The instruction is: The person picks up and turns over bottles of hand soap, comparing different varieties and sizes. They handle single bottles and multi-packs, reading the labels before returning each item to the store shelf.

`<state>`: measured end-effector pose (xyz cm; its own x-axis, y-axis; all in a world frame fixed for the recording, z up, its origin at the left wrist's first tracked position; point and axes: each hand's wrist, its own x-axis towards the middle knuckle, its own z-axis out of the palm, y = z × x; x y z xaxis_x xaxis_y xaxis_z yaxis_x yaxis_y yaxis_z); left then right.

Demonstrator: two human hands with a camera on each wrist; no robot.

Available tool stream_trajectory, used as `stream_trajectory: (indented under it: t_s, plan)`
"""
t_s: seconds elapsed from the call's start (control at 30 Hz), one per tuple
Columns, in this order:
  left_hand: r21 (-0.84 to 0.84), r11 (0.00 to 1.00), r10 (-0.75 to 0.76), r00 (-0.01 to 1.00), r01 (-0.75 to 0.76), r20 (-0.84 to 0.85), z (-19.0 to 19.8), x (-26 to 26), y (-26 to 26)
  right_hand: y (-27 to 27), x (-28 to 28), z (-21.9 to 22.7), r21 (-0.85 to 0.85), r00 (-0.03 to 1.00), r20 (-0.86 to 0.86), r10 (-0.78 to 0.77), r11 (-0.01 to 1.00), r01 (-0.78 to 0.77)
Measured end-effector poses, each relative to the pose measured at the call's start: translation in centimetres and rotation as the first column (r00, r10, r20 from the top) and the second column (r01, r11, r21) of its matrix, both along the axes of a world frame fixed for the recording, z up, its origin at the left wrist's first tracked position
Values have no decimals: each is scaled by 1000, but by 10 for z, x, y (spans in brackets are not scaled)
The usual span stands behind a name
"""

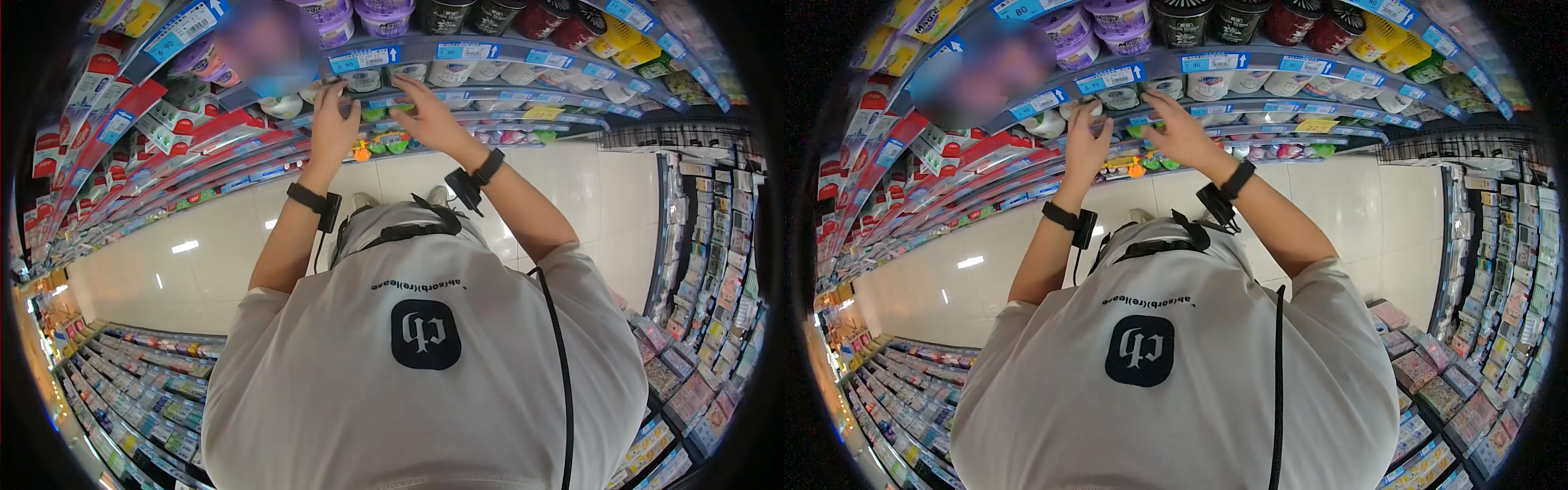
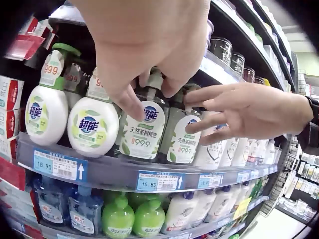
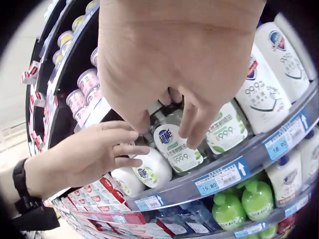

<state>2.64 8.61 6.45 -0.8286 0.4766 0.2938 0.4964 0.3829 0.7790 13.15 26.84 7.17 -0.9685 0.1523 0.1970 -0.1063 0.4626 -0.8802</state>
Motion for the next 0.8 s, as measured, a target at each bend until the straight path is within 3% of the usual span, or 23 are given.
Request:
stream_trajectory:
  t_s: [0.03,0.13,0.23,0.3,0.33,0.4,0.5,0.53,0.6,0.7,0.8]
  plan:
    - [4,1000,-1,1000,1,-5,5,-1,6,-5,-7,3,119,999,-39,-26,992,30]
    - [-56,997,64,996,-60,59,10,-8,20,-14,-29,7,111,998,-18,-68,991,70]
    - [-91,982,160,984,-167,-82,9,-23,28,-9,-56,-2,169,995,30,-92,982,86]
    - [-304,953,47,985,6,166,14,-38,31,-6,-67,0,223,994,61,-90,972,75]
    - [-304,953,51,985,2,166,11,-41,31,-5,-72,3,200,995,93,-38,980,19]
    - [-217,976,14,999,-22,-37,0,-41,30,-6,-73,2,175,992,127,16,984,-39]
    - [-127,990,-69,998,67,-7,-4,-45,26,-7,-74,-3,179,992,122,-21,984,-1]
    - [-126,990,-65,998,63,-7,1,-42,24,-6,-73,-6,242,1000,26,2,970,-9]
    - [-150,985,-57,985,81,161,10,-33,18,-7,-68,-6,305,997,-65,32,952,-10]
    - [-107,992,-68,997,72,35,-2,-24,8,-15,-52,0,359,998,-2,-58,932,55]
    - [-182,966,-163,980,182,114,13,-10,-2,-20,-39,-4,412,996,-86,-30,909,63]
